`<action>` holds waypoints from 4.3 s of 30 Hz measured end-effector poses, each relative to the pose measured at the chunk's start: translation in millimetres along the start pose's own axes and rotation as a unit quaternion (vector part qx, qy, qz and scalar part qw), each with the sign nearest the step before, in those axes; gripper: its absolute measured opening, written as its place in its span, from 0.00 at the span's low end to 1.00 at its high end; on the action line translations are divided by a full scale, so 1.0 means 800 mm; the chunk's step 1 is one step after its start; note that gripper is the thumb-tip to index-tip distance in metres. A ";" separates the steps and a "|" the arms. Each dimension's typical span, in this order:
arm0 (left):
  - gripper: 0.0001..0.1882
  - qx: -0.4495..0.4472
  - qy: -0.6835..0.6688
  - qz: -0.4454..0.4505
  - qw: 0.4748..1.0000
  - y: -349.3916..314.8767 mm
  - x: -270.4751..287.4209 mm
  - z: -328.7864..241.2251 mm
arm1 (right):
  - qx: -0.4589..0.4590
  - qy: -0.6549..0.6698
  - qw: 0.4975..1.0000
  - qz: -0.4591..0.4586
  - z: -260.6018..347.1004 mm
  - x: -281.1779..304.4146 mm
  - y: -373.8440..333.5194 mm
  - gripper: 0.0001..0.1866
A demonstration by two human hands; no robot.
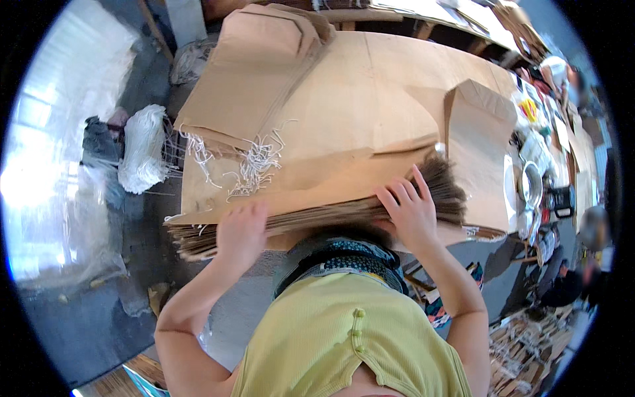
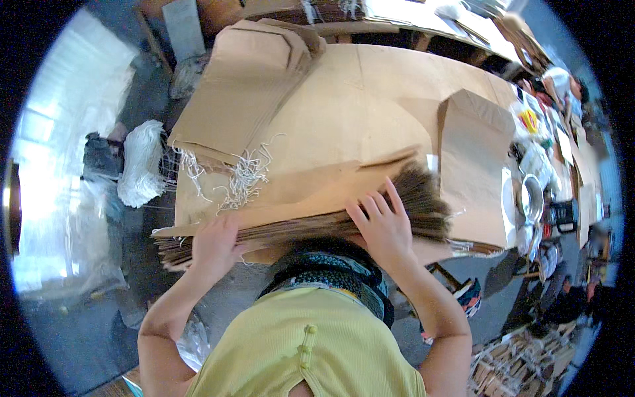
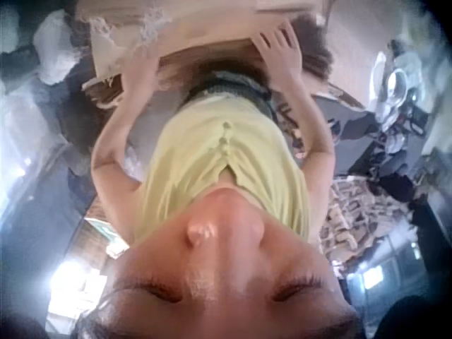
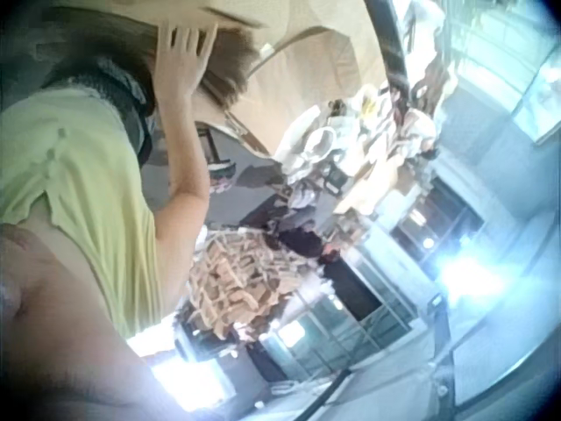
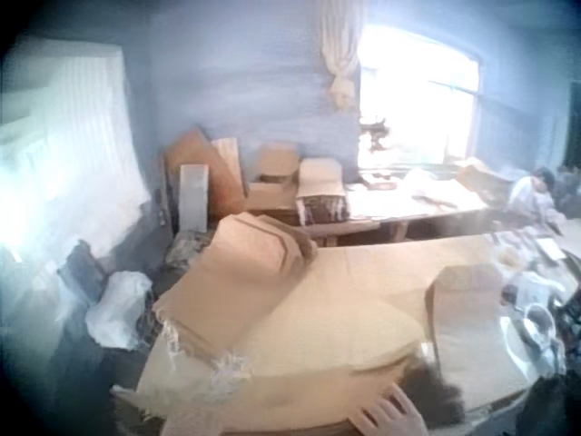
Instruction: The person repeatedly picks up stacks of flat brown paper bags, fans them out, aligns them, and places them back on the table. The person also picks up a white plastic tie and wraps it around a stack of bags to secure them.
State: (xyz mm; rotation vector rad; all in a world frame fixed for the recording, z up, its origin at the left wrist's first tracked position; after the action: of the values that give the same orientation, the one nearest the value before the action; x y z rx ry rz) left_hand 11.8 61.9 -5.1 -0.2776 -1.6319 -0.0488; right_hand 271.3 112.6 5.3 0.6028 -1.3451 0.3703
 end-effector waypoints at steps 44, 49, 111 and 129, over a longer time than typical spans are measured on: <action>0.37 0.130 -0.804 -0.302 0.496 -0.071 -0.142 0.186 | 0.026 -0.019 0.998 0.062 0.144 -0.040 0.059 0.45; 0.40 0.053 -0.532 -0.346 0.771 -0.075 -0.017 0.197 | 0.028 -0.010 0.999 0.017 0.142 -0.032 0.052 0.43; 0.28 -0.272 -0.081 0.129 0.950 0.133 -0.010 -0.152 | 0.042 0.414 0.788 0.454 0.019 -0.149 -0.086 0.35; 0.25 -0.265 -0.086 0.027 0.960 0.135 -0.013 -0.142 | 0.225 0.242 0.943 0.038 0.078 -0.019 -0.025 0.18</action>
State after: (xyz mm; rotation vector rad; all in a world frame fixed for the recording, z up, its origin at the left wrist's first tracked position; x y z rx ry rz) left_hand 145.4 142.3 -20.2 -0.7540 -1.7624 -0.4363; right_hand 230.2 60.6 -7.0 0.7766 -0.8093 0.8468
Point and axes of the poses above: each hand's wrist, its own y-axis towards the middle knuckle, its own x-axis out of the back of the hand, z = x × y, the point moved 7 cm from there along y, towards the middle knuckle, and after that the axes turned 4 degrees about -x, right-handed, at the moved point
